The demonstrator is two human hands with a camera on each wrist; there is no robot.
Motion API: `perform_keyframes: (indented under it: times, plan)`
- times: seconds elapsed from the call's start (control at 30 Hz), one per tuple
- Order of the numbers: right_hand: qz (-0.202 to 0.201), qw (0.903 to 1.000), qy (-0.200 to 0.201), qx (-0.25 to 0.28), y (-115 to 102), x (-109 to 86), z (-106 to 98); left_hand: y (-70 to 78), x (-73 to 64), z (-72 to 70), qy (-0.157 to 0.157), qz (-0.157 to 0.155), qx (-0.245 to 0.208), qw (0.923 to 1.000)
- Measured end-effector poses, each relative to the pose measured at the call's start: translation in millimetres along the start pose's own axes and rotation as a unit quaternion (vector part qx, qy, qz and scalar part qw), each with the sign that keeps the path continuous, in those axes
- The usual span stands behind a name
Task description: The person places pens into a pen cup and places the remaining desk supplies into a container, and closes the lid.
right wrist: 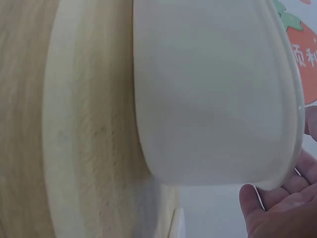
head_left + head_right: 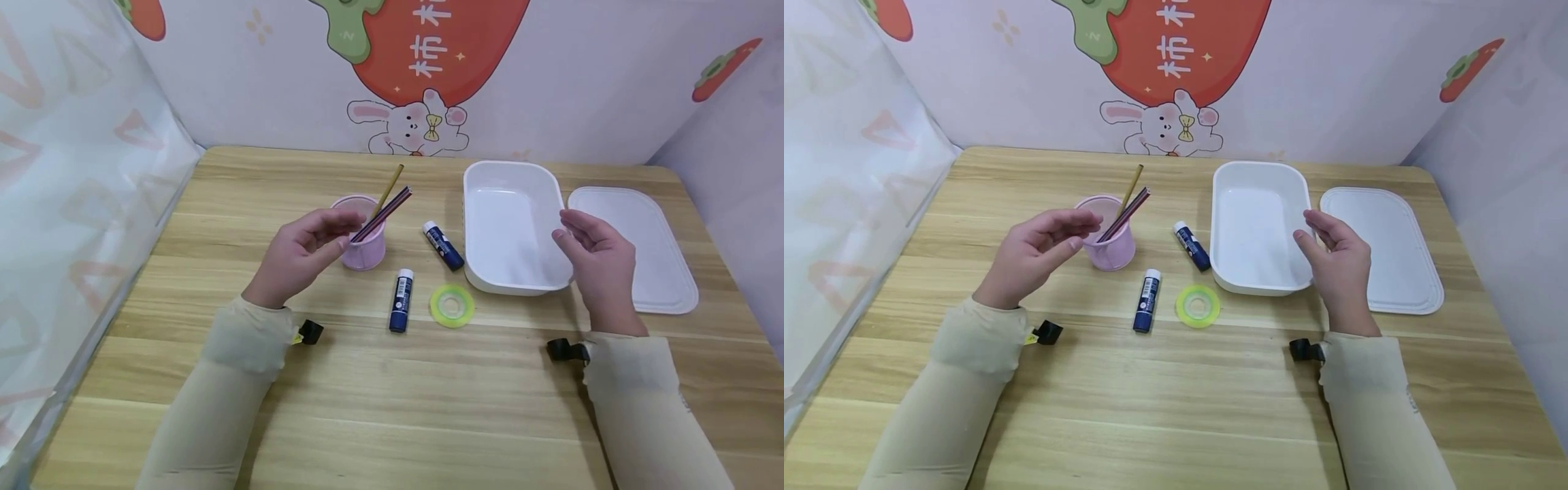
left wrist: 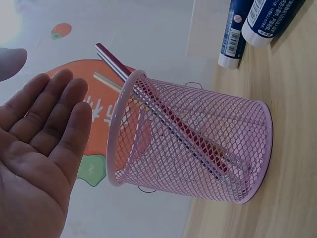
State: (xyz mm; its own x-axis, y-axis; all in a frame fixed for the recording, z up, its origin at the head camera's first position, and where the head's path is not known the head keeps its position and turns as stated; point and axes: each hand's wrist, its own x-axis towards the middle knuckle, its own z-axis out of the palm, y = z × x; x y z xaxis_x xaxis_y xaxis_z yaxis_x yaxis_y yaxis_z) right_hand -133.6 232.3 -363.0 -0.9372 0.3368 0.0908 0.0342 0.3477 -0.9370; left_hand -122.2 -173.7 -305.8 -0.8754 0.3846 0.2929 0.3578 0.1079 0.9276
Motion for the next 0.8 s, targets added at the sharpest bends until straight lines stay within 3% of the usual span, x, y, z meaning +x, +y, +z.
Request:
perform_keyframes:
  times: [0.1,0.3,0.4,0.63,0.8]
  plan:
    - [0.013,0.9999,0.001,0.002,3,3.0,-2,0.5,-0.3,3.7,-0.016,-0.014,-0.009,0.9997]
    - [0.035,0.998,0.002,0.053,7,5.2,-4,1.9,-0.4,10.7,-0.049,-0.056,0.017,0.9971]
    - [0.041,0.998,-0.002,0.047,9,6.1,-5,2.4,0.8,14.2,-0.067,-0.079,0.023,0.9943]
    - [0.054,0.9971,-0.031,0.045,10,5.5,-7,-39.1,2.9,19.1,-0.094,-0.088,0.006,0.9917]
    - [0.037,0.9982,-0.041,0.021,13,5.9,-7,-40.2,2.7,29.3,-0.096,-0.106,0.034,0.9892]
